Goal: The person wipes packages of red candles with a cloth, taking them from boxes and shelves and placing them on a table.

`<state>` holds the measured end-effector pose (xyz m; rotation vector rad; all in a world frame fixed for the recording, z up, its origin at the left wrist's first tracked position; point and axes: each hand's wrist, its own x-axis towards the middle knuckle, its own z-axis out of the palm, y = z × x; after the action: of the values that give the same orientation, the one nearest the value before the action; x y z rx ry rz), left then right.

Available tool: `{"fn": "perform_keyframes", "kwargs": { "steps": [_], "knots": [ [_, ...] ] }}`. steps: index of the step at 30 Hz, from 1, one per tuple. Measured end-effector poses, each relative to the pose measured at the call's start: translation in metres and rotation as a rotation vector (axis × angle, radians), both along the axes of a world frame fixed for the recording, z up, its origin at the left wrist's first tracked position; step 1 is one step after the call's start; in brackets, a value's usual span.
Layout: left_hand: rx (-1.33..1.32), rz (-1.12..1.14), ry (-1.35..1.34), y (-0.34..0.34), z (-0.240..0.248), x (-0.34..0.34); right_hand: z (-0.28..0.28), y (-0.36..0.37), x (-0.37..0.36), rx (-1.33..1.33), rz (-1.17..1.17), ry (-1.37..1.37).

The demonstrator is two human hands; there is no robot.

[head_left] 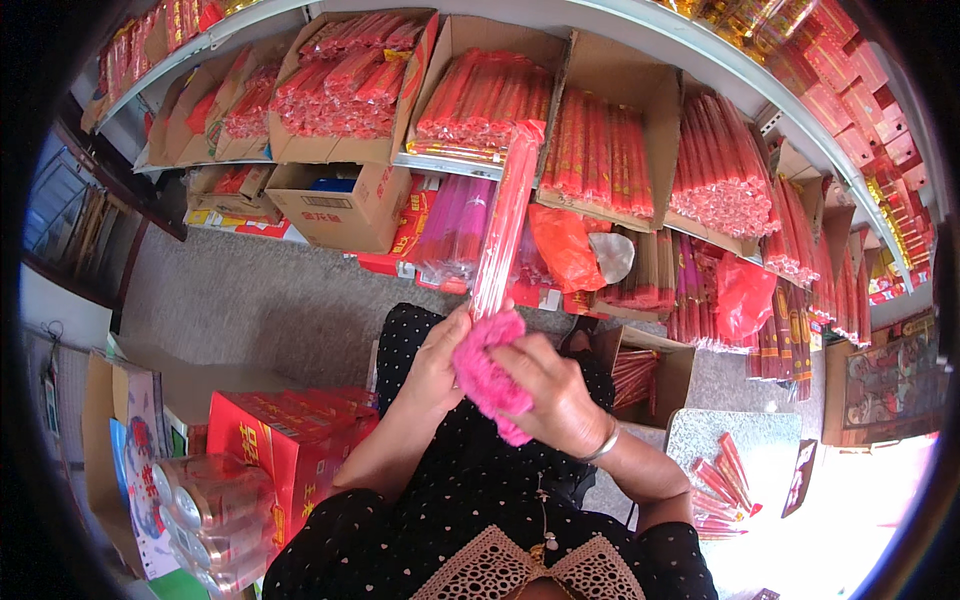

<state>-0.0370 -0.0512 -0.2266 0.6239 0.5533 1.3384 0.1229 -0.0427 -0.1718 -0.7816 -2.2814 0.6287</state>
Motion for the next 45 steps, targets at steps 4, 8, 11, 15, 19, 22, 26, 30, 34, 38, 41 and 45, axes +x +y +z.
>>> {"fn": "perform_keyframes", "kwargs": {
  "steps": [4,8,11,15,19,22,26,30,34,38,41,45],
  "knots": [
    [-0.006,0.009,0.051,0.006,0.002,-0.010,-0.016,-0.016,-0.004,0.001,0.078,-0.007],
    [-0.044,-0.011,-0.114,0.006,0.007,-0.009,-0.021,-0.021,-0.004,-0.006,0.121,-0.006],
    [-0.024,-0.041,-0.214,0.010,0.004,-0.011,-0.021,-0.024,-0.004,-0.021,0.153,-0.003],
    [0.051,-0.131,-0.354,0.019,0.002,-0.013,-0.029,-0.028,-0.004,-0.076,0.153,-0.014],
    [0.020,-0.201,-0.422,0.023,0.014,-0.015,-0.034,-0.028,-0.001,-0.142,0.136,0.010],
    [0.057,-0.236,-0.425,0.025,0.015,-0.014,-0.037,-0.030,0.007,-0.234,0.085,0.003],
    [0.087,-0.292,-0.411,0.027,0.018,-0.012,-0.038,-0.030,0.018,-0.361,-0.009,0.073],
    [0.084,-0.297,-0.398,0.026,0.019,-0.007,-0.044,-0.031,0.024,-0.437,-0.074,0.191],
    [0.099,-0.323,-0.379,0.025,0.019,-0.003,-0.048,-0.034,0.027,-0.437,-0.142,0.249],
    [0.173,-0.366,-0.348,0.023,0.019,-0.001,-0.058,-0.037,0.029,-0.478,-0.173,0.340],
    [0.174,-0.365,-0.283,0.020,0.025,0.000,-0.062,-0.038,0.028,-0.501,-0.170,0.374],
    [0.135,-0.307,-0.212,0.015,0.031,0.001,-0.063,-0.040,0.026,-0.529,-0.163,0.407]
  ]
}}
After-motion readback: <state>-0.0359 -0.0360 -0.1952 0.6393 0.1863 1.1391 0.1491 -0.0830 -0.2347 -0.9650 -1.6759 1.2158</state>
